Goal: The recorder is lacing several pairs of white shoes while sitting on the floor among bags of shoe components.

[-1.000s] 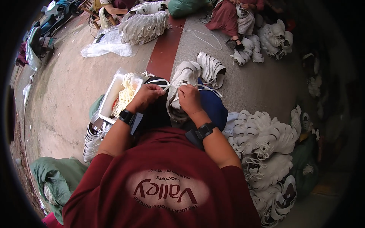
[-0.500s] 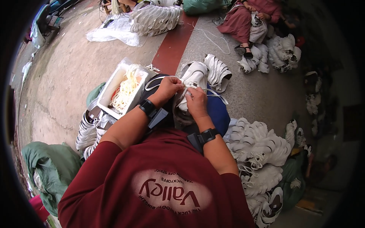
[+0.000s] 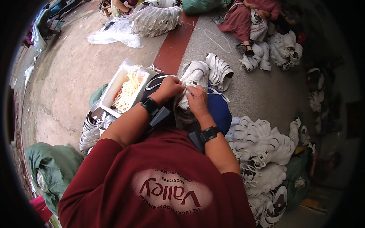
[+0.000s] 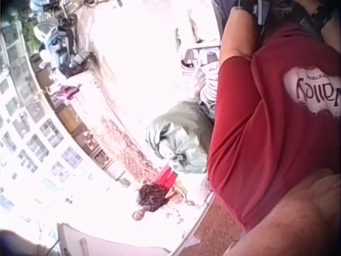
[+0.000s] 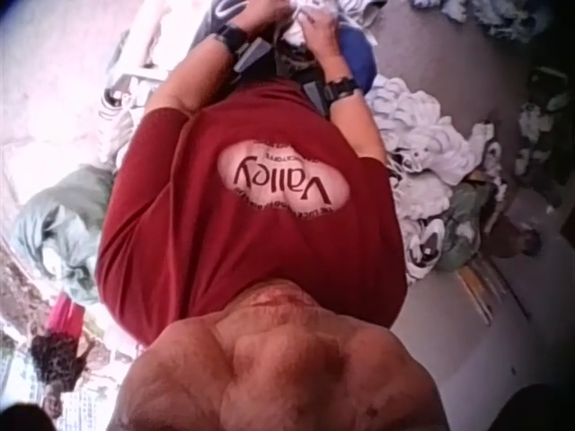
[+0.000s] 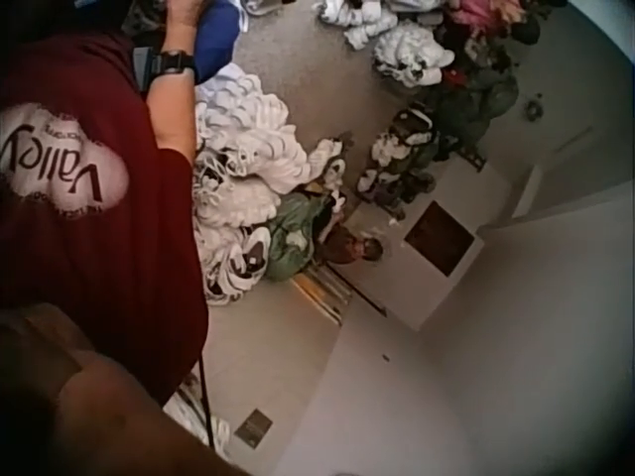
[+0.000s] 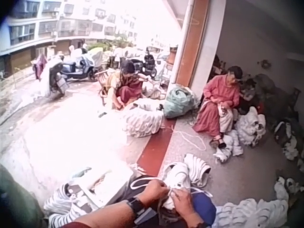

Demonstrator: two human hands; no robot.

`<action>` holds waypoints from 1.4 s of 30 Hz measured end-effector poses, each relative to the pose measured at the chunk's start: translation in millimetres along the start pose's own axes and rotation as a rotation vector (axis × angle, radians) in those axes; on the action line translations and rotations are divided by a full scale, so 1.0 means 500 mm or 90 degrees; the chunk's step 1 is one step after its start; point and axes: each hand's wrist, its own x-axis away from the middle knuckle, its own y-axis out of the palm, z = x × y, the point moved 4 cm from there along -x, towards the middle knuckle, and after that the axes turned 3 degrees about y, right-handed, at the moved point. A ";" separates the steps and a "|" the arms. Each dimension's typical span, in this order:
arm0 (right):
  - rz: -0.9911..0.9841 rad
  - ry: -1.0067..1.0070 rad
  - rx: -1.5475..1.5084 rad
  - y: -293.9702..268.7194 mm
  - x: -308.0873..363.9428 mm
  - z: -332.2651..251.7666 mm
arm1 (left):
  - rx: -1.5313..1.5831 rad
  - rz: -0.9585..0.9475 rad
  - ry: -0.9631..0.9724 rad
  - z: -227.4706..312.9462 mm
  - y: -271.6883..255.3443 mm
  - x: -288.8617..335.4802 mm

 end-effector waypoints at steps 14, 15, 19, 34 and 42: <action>-0.021 0.019 0.094 0.010 -0.012 -0.007 | -0.449 0.004 0.238 0.081 0.023 0.074; -0.011 0.000 0.144 0.013 -0.012 -0.015 | -0.446 -0.008 0.216 0.074 0.024 0.069; -0.001 -0.032 0.240 0.018 -0.012 -0.027 | -0.306 0.011 0.142 0.038 0.004 0.052; 0.121 -0.030 0.245 -0.195 0.029 0.020 | -0.135 0.046 0.315 0.063 0.002 0.080; 0.016 -0.113 -0.036 -0.149 -0.010 -0.056 | 0.063 -0.163 0.302 0.133 0.027 0.079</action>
